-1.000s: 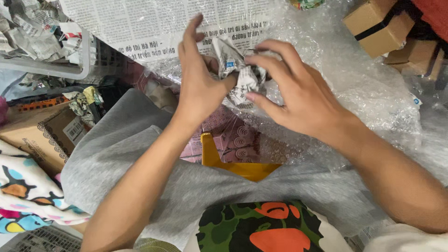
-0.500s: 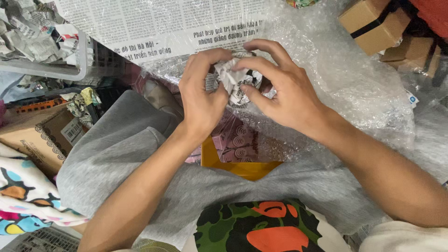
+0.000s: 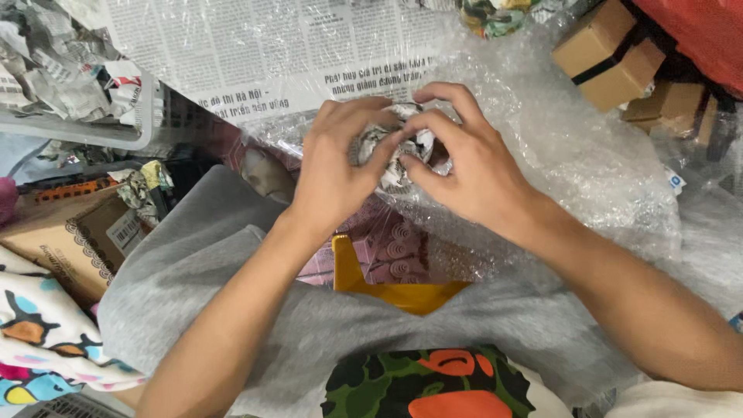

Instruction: The person wraps small white ceramic bowls with newspaper and bubble wrap. They place each bowl on a sheet of newspaper, fold the paper around it, and then wrap the bundle with bubble wrap before setting it aside.

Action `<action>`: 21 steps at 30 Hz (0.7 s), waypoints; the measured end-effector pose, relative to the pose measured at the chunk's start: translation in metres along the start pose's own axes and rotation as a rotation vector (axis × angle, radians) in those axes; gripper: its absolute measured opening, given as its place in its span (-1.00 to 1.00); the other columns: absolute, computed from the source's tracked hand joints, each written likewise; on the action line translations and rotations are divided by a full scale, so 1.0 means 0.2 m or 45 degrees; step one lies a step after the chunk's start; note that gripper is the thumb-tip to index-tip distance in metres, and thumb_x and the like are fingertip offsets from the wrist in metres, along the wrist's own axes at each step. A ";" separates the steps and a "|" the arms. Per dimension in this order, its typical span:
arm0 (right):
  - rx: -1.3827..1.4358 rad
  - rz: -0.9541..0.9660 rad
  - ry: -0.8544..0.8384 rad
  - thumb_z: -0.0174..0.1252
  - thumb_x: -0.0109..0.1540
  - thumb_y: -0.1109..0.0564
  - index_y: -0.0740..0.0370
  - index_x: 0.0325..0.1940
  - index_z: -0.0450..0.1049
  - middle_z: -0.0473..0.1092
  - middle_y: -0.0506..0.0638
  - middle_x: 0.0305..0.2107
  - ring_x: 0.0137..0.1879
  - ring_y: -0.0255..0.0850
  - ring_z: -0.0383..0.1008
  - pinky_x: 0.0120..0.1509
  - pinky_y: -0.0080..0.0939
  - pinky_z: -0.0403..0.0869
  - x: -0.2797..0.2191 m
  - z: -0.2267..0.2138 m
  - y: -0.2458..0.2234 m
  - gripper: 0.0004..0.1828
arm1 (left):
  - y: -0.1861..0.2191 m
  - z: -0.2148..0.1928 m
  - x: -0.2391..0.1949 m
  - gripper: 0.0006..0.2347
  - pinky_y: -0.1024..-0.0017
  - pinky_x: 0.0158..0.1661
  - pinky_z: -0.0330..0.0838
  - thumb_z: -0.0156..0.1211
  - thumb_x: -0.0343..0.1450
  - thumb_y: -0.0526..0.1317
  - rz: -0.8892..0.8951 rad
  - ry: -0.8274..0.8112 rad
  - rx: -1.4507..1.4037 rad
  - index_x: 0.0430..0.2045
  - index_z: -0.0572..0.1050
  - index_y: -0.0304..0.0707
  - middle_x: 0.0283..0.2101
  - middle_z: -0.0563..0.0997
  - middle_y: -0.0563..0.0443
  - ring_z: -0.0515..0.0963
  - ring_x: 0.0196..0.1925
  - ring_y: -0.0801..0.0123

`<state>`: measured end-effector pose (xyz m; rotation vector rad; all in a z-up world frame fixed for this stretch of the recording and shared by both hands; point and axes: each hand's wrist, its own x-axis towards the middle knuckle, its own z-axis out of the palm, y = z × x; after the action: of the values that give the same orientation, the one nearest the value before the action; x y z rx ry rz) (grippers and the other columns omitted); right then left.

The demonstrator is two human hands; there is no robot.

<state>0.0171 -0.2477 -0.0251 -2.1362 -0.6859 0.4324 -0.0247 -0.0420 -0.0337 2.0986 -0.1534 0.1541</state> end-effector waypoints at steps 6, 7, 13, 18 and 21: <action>-0.345 -0.271 0.165 0.44 0.25 0.08 0.37 0.05 0.44 0.24 0.16 0.14 0.01 -0.12 0.49 0.01 -0.17 0.57 -0.02 0.01 -0.02 -0.56 | -0.07 0.01 0.07 -0.64 0.29 -0.14 0.48 0.37 0.27 -0.36 -0.374 -0.106 -0.328 -0.08 0.44 -0.34 -0.08 0.61 -0.14 0.58 -0.19 0.10; -0.478 -0.442 0.169 0.45 0.26 0.05 0.30 0.05 0.45 0.29 0.11 0.11 0.07 -0.10 0.48 0.09 -0.12 0.53 -0.02 0.02 -0.02 -0.57 | -0.08 0.03 0.08 -0.65 0.30 -0.13 0.49 0.35 0.26 -0.37 -0.384 -0.110 -0.308 -0.09 0.45 -0.33 -0.09 0.62 -0.14 0.62 -0.18 0.09; -0.821 -0.676 0.075 0.42 0.17 -0.16 0.38 0.10 0.43 0.47 0.21 0.00 0.20 0.05 0.43 0.34 0.15 0.31 -0.10 0.08 -0.03 -0.34 | -0.09 0.10 0.08 -0.72 0.18 0.02 0.53 0.25 0.20 -0.47 -0.238 -0.030 0.031 -0.21 0.57 -0.40 -0.19 0.68 -0.34 0.68 -0.04 -0.13; -1.019 -0.714 0.190 0.40 0.20 -0.11 0.43 0.15 0.41 0.47 0.20 0.02 0.20 0.03 0.44 0.32 0.12 0.30 -0.08 0.14 -0.02 -0.35 | -0.10 0.11 0.12 -0.71 0.23 -0.10 0.58 0.24 0.17 -0.41 -0.425 -0.029 0.078 -0.25 0.65 -0.37 -0.28 0.70 -0.33 0.72 -0.19 -0.07; -0.941 -0.701 0.215 0.41 0.17 0.03 0.44 0.16 0.40 0.48 0.15 -0.03 0.10 -0.03 0.46 0.26 0.11 0.31 -0.05 0.16 0.02 -0.40 | -0.12 0.10 0.15 -0.73 0.32 -0.16 0.60 0.32 0.17 -0.38 -0.366 0.009 0.017 -0.27 0.67 -0.39 -0.30 0.72 -0.27 0.75 -0.24 0.07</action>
<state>-0.0057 -0.2369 -0.0464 -2.4565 -1.4388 -0.3568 0.0106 -0.0482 -0.0596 2.1078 0.1545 -0.0107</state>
